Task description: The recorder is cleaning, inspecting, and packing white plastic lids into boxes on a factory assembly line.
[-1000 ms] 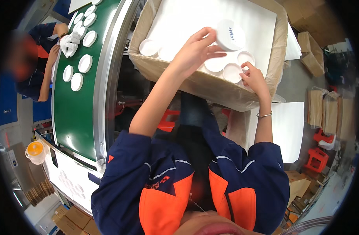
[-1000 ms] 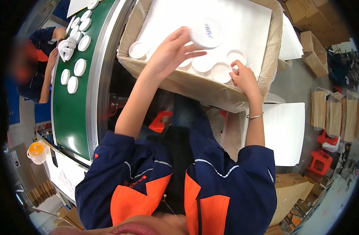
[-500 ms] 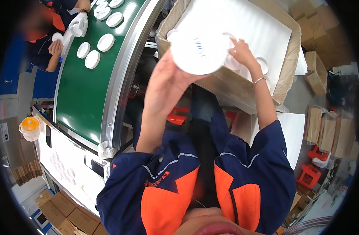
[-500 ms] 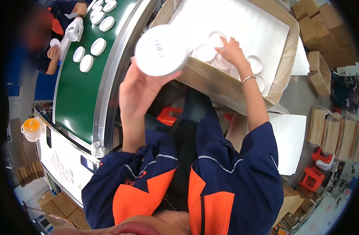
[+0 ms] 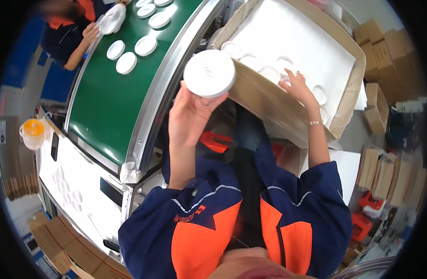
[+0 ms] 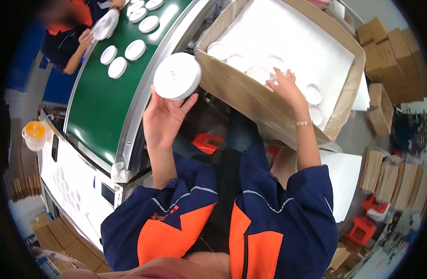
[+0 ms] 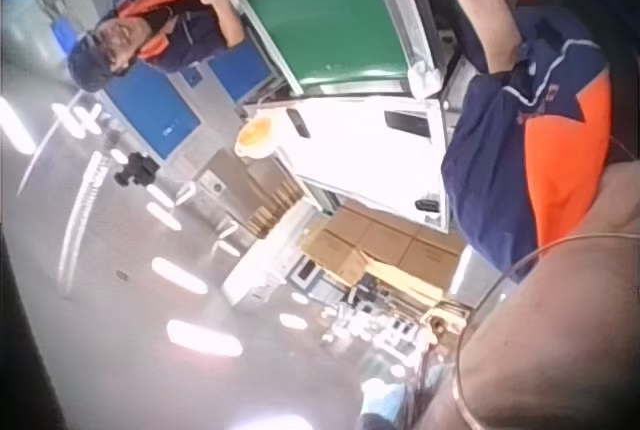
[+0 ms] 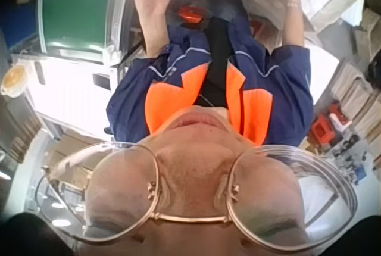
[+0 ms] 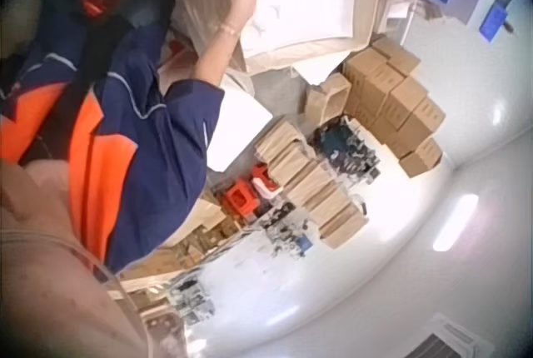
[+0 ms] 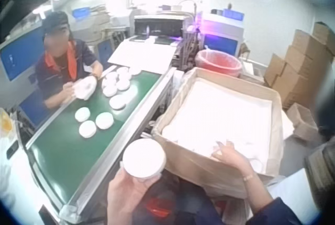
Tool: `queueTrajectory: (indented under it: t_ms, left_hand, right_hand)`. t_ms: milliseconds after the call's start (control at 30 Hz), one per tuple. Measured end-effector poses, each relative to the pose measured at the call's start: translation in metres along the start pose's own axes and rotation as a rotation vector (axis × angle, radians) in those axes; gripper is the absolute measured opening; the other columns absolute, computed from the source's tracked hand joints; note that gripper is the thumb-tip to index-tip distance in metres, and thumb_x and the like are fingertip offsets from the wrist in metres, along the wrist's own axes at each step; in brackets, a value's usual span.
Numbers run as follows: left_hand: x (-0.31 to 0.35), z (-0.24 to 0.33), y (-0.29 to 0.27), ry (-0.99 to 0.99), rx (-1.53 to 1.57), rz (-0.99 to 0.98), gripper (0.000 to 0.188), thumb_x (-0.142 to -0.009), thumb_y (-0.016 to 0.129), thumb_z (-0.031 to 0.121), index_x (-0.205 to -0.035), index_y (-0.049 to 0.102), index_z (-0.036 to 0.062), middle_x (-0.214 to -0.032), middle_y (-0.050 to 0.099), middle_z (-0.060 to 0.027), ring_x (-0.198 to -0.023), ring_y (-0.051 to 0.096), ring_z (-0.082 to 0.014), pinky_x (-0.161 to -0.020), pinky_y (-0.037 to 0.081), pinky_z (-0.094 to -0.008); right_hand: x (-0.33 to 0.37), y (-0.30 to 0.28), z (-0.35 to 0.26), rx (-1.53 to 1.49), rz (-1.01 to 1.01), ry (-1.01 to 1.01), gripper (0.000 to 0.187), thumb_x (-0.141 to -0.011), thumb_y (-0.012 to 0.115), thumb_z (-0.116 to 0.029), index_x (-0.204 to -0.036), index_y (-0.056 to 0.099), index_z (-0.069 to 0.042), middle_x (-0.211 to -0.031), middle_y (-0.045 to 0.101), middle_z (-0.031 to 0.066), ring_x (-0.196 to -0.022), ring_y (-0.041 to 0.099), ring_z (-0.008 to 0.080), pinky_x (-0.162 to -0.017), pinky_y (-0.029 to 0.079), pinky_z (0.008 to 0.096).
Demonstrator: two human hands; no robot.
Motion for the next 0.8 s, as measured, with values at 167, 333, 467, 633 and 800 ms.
queueTrajectory:
  t_ms: [167, 333, 467, 633, 800]
  left_hand:
    - [0.003, -0.005, 0.031, 0.007, -0.112, 0.021, 0.046, -0.101, 0.038, 0.033, -0.137, 0.036, 0.0050, -0.140, 0.045, -0.0153, -0.127, 0.048, -0.0312, -0.107, 0.035, -0.0581]
    - [0.010, -0.007, 0.041, 0.216, -0.619, 0.054, 0.024, -0.095, 0.059, 0.017, -0.111, 0.053, -0.0001, -0.121, 0.059, -0.0132, -0.105, 0.060, -0.0156, -0.092, 0.046, -0.0307]
    - [0.008, -0.003, 0.068, 0.555, -1.605, -0.130, 0.015, -0.079, 0.071, 0.010, -0.092, 0.063, 0.0089, -0.116, 0.063, -0.0055, -0.096, 0.063, -0.0219, -0.094, 0.040, -0.0401]
    - [0.003, 0.005, 0.054, 0.534, -1.556, -0.127, 0.014, -0.072, 0.075, 0.008, -0.081, 0.065, 0.0072, -0.093, 0.070, -0.0060, -0.087, 0.067, -0.0231, -0.100, 0.040, -0.0420]
    - [-0.011, 0.012, 0.053, 0.531, -1.596, -0.231, 0.029, -0.064, 0.081, 0.018, -0.080, 0.059, 0.0071, -0.084, 0.062, -0.0052, -0.087, 0.061, -0.0259, -0.092, 0.043, -0.0398]
  right_hand:
    - [0.077, -0.080, -0.114, -0.948, 0.068, -0.464, 0.073, -0.088, 0.063, -0.039, -0.144, 0.032, -0.004, -0.144, 0.038, 0.0210, -0.136, 0.034, 0.0313, -0.110, 0.027, 0.0457]
    - [0.105, -0.087, -0.160, -1.136, 0.092, -0.771, 0.082, -0.084, 0.069, -0.033, -0.147, 0.026, -0.005, -0.145, 0.038, 0.0173, -0.135, 0.036, 0.0281, -0.109, 0.029, 0.0443]
    - [0.105, -0.075, -0.176, -1.492, -0.177, -0.569, 0.081, -0.085, 0.070, -0.027, -0.147, 0.024, -0.001, -0.142, 0.039, 0.0163, -0.129, 0.043, 0.0251, -0.105, 0.036, 0.0360]
    - [0.095, -0.060, -0.166, -1.811, -0.412, -0.593, 0.078, -0.082, 0.072, -0.020, -0.144, 0.028, -0.002, -0.137, 0.044, 0.0139, -0.122, 0.049, 0.0225, -0.103, 0.041, 0.0362]
    - [0.101, -0.066, -0.167, -1.686, -0.391, -0.616, 0.081, -0.079, 0.076, -0.017, -0.144, 0.029, -0.004, -0.137, 0.044, 0.0128, -0.120, 0.050, 0.0202, -0.098, 0.046, 0.0345]
Point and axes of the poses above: each hand's wrist, its own x-axis away from the middle knuckle, its own y-axis out of the palm, z = x × y, the point moved 1 cm from there along -x, towards the middle knuckle
